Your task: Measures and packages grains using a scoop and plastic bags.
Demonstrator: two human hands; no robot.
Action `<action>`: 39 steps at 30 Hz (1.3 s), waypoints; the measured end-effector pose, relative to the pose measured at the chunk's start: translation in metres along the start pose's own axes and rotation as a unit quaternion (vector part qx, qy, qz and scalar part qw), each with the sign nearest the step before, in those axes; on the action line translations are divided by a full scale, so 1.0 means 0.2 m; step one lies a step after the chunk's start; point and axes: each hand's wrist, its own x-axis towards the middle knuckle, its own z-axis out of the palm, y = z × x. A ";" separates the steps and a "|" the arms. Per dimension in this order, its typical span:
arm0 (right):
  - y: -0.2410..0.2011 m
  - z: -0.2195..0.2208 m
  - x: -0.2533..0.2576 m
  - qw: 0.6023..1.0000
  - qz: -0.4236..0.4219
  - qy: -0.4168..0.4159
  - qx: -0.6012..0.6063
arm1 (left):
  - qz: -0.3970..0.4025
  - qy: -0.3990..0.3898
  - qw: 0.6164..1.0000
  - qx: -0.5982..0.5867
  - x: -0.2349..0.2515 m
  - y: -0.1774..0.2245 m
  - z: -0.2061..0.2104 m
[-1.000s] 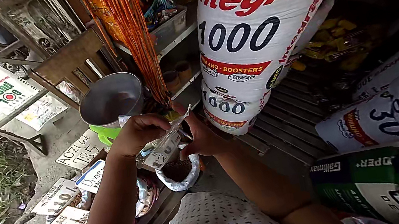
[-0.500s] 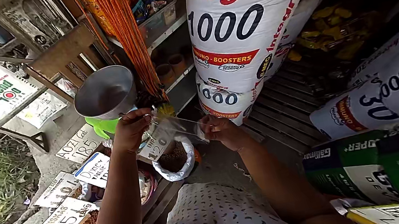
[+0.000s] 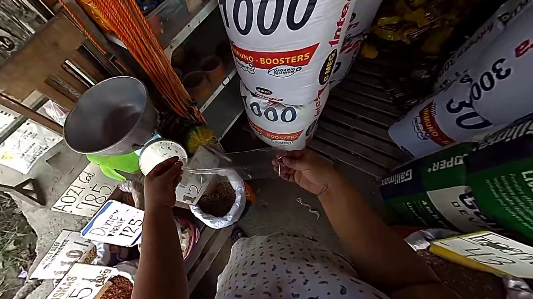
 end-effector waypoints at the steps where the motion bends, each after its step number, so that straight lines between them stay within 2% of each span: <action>1: 0.02 0.01 0.00 1.000 0.002 0.019 0.001 | 0.016 0.002 0.992 0.124 0.00 -0.03 0.01; 3: 0.06 0.03 0.00 0.998 -0.007 0.058 -0.010 | 0.064 -0.020 0.915 0.397 -0.06 -0.06 0.05; 4: 0.08 0.05 0.00 0.997 -0.012 0.073 -0.019 | 0.088 -0.034 0.884 0.457 -0.11 -0.07 0.11; 5: 0.10 0.08 0.00 0.996 -0.015 0.081 -0.030 | 0.118 -0.051 0.873 0.470 -0.17 -0.06 0.18; 7: 0.15 0.16 -0.01 0.995 -0.024 0.090 -0.047 | 0.132 -0.122 0.905 0.387 -0.32 -0.02 0.33; 8: 0.17 0.20 -0.02 0.994 -0.024 0.089 -0.052 | 0.102 -0.166 0.932 0.305 -0.37 -0.02 0.40; 10: 0.22 0.27 -0.05 0.995 -0.014 0.087 -0.046 | 0.033 -0.220 0.956 0.192 -0.42 -0.05 0.50; 13: 0.25 0.34 -0.07 0.995 0.035 0.097 -0.001 | 0.037 -0.187 0.958 0.214 -0.43 -0.12 0.53; 17: 0.25 0.32 -0.08 0.990 0.117 0.059 0.051 | 0.004 -0.165 0.962 0.219 -0.42 -0.16 0.49; 22: 0.32 0.27 -0.04 0.992 0.107 0.059 0.032 | -0.087 -0.168 0.971 0.146 -0.42 -0.24 0.43; 25: 0.37 0.26 -0.02 0.991 0.121 0.031 0.044 | -0.085 -0.152 0.960 0.220 -0.41 -0.32 0.43; 27: 0.43 0.26 -0.01 0.992 0.112 0.020 0.055 | -0.093 -0.145 0.960 0.222 -0.41 -0.36 0.44; 30: 0.48 0.25 0.03 0.995 0.082 0.019 -0.045 | -0.172 -0.121 0.977 0.043 -0.41 -0.37 0.46; 32: 0.52 0.28 0.07 0.989 0.072 0.078 -0.103 | -0.237 -0.101 0.961 -0.098 -0.41 -0.38 0.46; 34: 0.55 0.29 0.10 0.982 0.043 0.126 -0.131 | -0.265 -0.105 0.946 -0.157 -0.40 -0.42 0.47; 36: 0.57 0.28 0.12 0.968 -0.006 0.117 -0.223 | -0.239 -0.141 0.956 -0.094 -0.38 -0.44 0.47; 39: 0.57 0.32 0.08 0.900 -0.147 0.055 -0.406 | -0.192 -0.147 0.967 0.086 -0.30 -0.43 0.41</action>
